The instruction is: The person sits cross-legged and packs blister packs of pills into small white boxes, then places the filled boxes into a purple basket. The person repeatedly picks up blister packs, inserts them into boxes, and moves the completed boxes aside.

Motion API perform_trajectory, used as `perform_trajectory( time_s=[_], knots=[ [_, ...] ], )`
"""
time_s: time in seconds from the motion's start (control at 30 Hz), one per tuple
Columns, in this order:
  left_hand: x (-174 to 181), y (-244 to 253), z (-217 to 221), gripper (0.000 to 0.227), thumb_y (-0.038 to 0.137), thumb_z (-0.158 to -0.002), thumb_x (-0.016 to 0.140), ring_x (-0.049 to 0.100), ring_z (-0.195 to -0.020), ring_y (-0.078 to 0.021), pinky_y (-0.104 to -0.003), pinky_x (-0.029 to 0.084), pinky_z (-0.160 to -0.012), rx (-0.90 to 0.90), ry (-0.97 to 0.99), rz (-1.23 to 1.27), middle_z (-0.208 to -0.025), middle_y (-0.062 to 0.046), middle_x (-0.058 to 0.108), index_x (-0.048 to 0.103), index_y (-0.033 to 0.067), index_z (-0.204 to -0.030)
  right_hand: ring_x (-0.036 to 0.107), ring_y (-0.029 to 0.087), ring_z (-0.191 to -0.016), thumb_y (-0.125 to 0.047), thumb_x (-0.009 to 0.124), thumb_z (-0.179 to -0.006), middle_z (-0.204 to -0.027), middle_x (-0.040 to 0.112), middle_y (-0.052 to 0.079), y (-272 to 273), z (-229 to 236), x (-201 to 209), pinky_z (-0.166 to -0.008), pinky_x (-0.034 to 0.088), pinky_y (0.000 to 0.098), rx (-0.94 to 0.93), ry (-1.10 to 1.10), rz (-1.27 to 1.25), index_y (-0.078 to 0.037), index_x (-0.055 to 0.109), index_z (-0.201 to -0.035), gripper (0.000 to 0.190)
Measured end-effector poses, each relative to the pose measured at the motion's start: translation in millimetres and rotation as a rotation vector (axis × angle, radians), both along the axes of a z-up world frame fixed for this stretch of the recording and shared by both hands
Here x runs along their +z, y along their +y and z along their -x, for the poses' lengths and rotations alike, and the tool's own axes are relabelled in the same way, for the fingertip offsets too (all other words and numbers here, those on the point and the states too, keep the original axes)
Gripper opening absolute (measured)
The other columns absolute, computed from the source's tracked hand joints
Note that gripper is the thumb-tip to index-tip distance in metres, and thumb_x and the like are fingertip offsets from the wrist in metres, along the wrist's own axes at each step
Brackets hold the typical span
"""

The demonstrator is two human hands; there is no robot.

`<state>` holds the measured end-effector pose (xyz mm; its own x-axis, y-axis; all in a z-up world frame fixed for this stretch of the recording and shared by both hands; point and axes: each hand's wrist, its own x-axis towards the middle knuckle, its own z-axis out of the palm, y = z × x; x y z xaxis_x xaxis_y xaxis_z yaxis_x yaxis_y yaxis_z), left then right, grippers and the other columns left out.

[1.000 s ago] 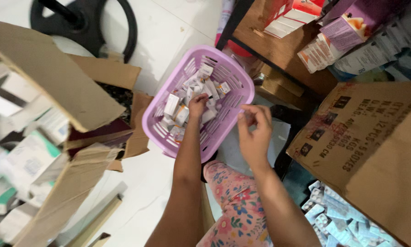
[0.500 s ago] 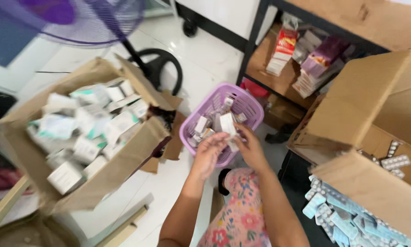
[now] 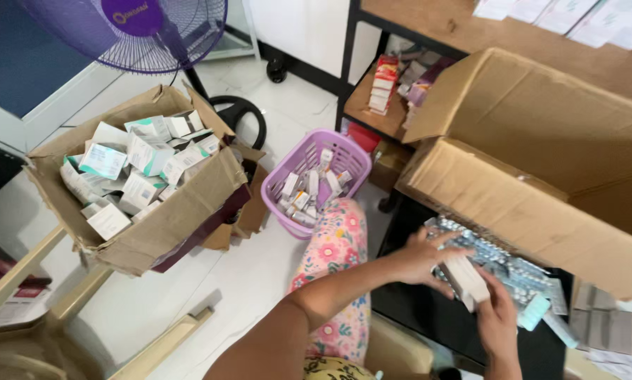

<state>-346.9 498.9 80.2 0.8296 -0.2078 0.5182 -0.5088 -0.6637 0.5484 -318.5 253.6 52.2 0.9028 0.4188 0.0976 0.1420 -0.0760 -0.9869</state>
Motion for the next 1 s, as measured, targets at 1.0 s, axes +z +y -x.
perform_trajectory(
  time_s=[1.0],
  knots=[
    [-54.3, 24.1, -51.4, 0.069, 0.037, -0.086, 0.079, 0.045, -0.141, -0.0405, -0.045, 0.04, -0.119, 0.008, 0.351, 0.4, -0.147, -0.023, 0.042, 0.051, 0.0043, -0.141, 0.067, 0.03, -0.093, 0.0, 0.075, -0.085, -0.099, 0.072, 0.01, 44.0, 23.8, 14.4, -0.08, 0.052, 0.0381, -0.373, -0.624, 0.388, -0.005, 0.071, -0.093, 0.011]
  ],
)
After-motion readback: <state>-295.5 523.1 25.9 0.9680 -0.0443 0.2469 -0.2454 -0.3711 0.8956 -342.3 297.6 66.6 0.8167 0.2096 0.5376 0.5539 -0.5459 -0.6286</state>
